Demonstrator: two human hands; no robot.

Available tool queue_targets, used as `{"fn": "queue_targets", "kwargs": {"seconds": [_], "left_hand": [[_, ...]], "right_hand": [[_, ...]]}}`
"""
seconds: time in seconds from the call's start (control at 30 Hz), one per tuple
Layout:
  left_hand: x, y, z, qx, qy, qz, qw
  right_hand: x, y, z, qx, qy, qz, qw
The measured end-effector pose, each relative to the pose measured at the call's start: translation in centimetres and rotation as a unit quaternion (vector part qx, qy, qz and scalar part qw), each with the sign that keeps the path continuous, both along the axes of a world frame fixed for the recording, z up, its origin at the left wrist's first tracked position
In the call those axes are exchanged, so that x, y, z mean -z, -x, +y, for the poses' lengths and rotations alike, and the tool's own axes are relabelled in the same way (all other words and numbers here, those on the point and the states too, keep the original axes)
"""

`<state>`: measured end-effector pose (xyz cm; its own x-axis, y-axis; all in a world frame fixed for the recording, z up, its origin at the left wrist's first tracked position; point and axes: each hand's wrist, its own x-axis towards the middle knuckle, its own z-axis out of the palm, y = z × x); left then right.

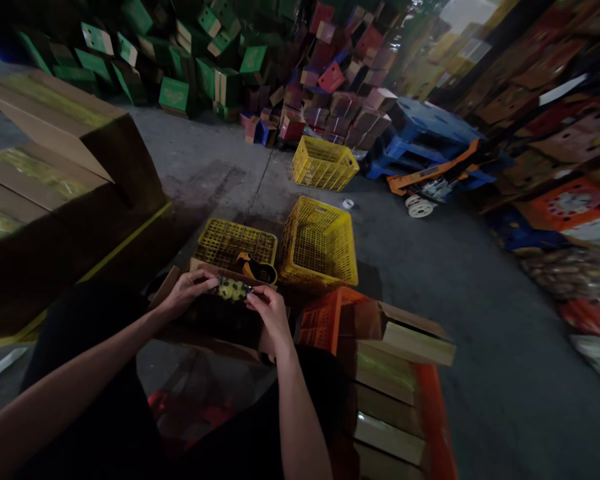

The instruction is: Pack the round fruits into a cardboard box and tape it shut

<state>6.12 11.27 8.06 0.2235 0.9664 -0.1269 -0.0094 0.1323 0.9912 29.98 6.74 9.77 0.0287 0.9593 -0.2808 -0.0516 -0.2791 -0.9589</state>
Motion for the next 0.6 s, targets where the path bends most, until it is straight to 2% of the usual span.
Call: {"fn": "queue_targets", "kwargs": {"seconds": [0.1, 0.17, 0.37, 0.5, 0.6], "left_hand": [[-0.2, -0.2, 0.0, -0.014, 0.004, -0.009, 1.0], [-0.2, -0.3, 0.0, -0.027, 0.013, -0.015, 0.999], [0.6, -0.7, 0.1, -0.034, 0.05, -0.056, 0.997], [1.0, -0.8, 0.0, -0.014, 0.078, -0.091, 0.993], [0.9, -0.6, 0.0, -0.006, 0.082, -0.075, 0.994]], "right_hand": [[0.0, -0.3, 0.2, 0.012, -0.028, -0.079, 0.996], [0.0, -0.4, 0.3, 0.016, -0.037, -0.096, 0.995], [0.4, -0.2, 0.2, 0.023, -0.011, -0.004, 1.0], [0.8, -0.2, 0.1, 0.021, -0.014, 0.012, 1.0], [0.9, -0.2, 0.1, 0.019, -0.012, 0.014, 1.0]]}}
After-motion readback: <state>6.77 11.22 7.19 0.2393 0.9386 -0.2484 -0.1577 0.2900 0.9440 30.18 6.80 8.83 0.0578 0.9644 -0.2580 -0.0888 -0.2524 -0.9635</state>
